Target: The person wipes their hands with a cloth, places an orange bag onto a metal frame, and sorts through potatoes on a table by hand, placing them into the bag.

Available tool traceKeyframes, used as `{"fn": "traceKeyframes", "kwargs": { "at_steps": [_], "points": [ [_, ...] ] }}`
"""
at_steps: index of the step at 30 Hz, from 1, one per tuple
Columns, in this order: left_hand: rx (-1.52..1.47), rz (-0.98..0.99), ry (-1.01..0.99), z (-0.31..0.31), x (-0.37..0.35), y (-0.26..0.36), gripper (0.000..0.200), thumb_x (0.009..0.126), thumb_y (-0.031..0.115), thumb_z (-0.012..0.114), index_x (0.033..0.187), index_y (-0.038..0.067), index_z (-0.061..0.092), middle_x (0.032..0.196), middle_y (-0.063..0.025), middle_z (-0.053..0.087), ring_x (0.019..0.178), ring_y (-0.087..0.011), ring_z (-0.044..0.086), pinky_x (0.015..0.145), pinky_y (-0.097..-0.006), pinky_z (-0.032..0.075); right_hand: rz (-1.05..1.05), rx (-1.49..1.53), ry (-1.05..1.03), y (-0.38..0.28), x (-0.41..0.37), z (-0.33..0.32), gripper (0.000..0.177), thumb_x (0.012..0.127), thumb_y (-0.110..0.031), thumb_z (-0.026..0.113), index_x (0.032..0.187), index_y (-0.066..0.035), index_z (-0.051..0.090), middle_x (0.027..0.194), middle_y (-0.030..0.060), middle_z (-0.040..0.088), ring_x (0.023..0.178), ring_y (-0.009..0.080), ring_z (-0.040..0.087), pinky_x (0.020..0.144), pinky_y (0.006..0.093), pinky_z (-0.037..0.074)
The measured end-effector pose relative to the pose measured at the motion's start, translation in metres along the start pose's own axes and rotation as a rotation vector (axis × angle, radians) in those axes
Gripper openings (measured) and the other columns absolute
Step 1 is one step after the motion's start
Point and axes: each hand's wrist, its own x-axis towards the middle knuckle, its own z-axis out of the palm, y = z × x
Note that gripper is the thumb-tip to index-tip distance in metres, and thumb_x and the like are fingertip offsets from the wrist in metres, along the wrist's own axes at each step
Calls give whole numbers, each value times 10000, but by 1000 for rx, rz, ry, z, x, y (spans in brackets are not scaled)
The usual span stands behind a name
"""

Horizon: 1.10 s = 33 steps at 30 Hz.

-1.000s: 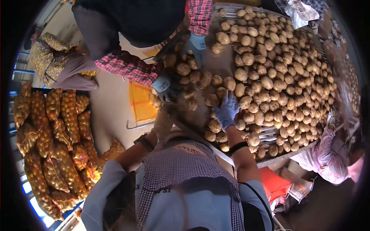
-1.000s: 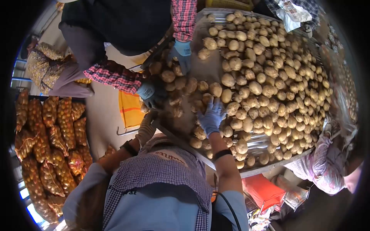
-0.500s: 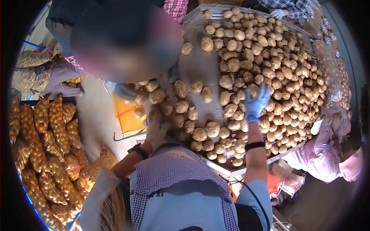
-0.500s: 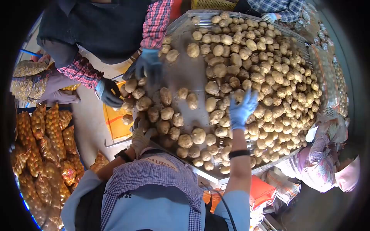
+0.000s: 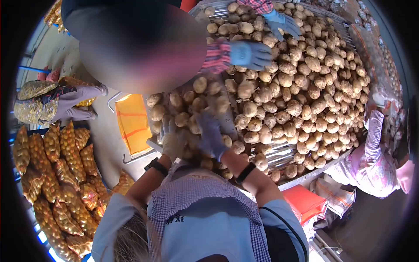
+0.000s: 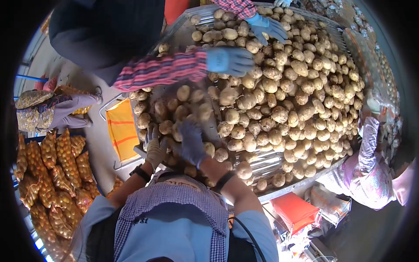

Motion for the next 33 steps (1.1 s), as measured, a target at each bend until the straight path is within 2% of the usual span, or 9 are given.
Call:
{"fn": "traceKeyframes", "kwargs": {
  "at_steps": [4, 7, 14, 16, 21, 24, 26, 30, 33],
  "points": [
    [90, -84, -40, 8, 4, -10, 702, 819, 291, 574, 1411, 33, 298, 1483, -219, 241, 1355, -445, 213, 1098, -518, 222, -108, 557, 188, 32, -24, -46, 799, 804, -361, 677, 1418, -3, 313, 1446, 199, 350, 1362, 308, 304, 1139, 395, 200],
    [0, 0, -37, 5, 0, -20, 719, 808, 280, 576, 1421, 43, 286, 1487, -224, 233, 1351, -466, 205, 1086, -527, 240, 43, -290, 785, 149, 1, -97, 796, 745, -239, 755, 1400, -69, 336, 1404, 166, 395, 1322, 336, 349, 1127, 435, 255],
    [-67, 25, 27, 1, 8, -5, 654, 837, 248, 546, 1409, 32, 314, 1466, -226, 276, 1339, -462, 233, 1097, -530, 229, 691, -423, -51, 152, 12, -61, 665, 917, -632, 275, 1483, -288, 227, 1572, 28, 136, 1452, 254, 70, 1128, 576, -47],
    [-43, 82, 40, -5, 14, 11, 654, 836, 246, 553, 1404, 24, 317, 1450, -239, 295, 1335, -451, 246, 1099, -527, 231, 269, -249, 464, 118, 3, -4, 616, 938, -573, 293, 1468, -260, 289, 1562, 41, 182, 1446, 297, 82, 1137, 556, -35],
    [9, 129, -34, 5, 24, 23, 660, 833, 286, 568, 1393, 26, 333, 1442, -230, 304, 1334, -437, 252, 1117, -512, 202, -64, -419, -225, -42, -23, 6, 635, 834, -444, 576, 1324, -66, 437, 1438, 156, 374, 1349, 330, 318, 1124, 494, 192],
    [31, 131, 0, 4, 29, 8, 672, 834, 319, 564, 1394, 30, 329, 1446, -223, 303, 1332, -443, 251, 1119, -510, 194, -233, 83, 138, -24, -38, 13, 612, 811, -343, 616, 1304, -27, 436, 1367, 144, 443, 1294, 336, 382, 1103, 439, 254],
    [137, 224, -66, -10, 24, 10, 677, 827, 348, 565, 1389, 45, 342, 1441, -233, 304, 1331, -451, 250, 1109, -513, 210, 110, 690, 183, 20, -40, -46, 628, 798, -288, 630, 1318, -6, 421, 1371, 154, 435, 1307, 328, 363, 1114, 428, 256],
    [49, 90, -18, -3, 23, 0, 641, 819, 333, 571, 1370, 64, 382, 1397, -241, 344, 1322, -451, 263, 1096, -522, 225, 435, -564, 570, 175, -31, -103, 813, 844, -550, 550, 1484, -187, 205, 1547, 124, 180, 1424, 310, 155, 1142, 555, 45],
    [54, 127, -23, -1, 26, 8, 633, 818, 317, 573, 1369, 70, 386, 1382, -252, 349, 1319, -455, 261, 1095, -534, 217, 730, -484, 307, 173, -41, -113, 903, 825, -650, 501, 1504, -237, 72, 1545, 149, 153, 1411, 359, 188, 1141, 543, 131]
  ]
}}
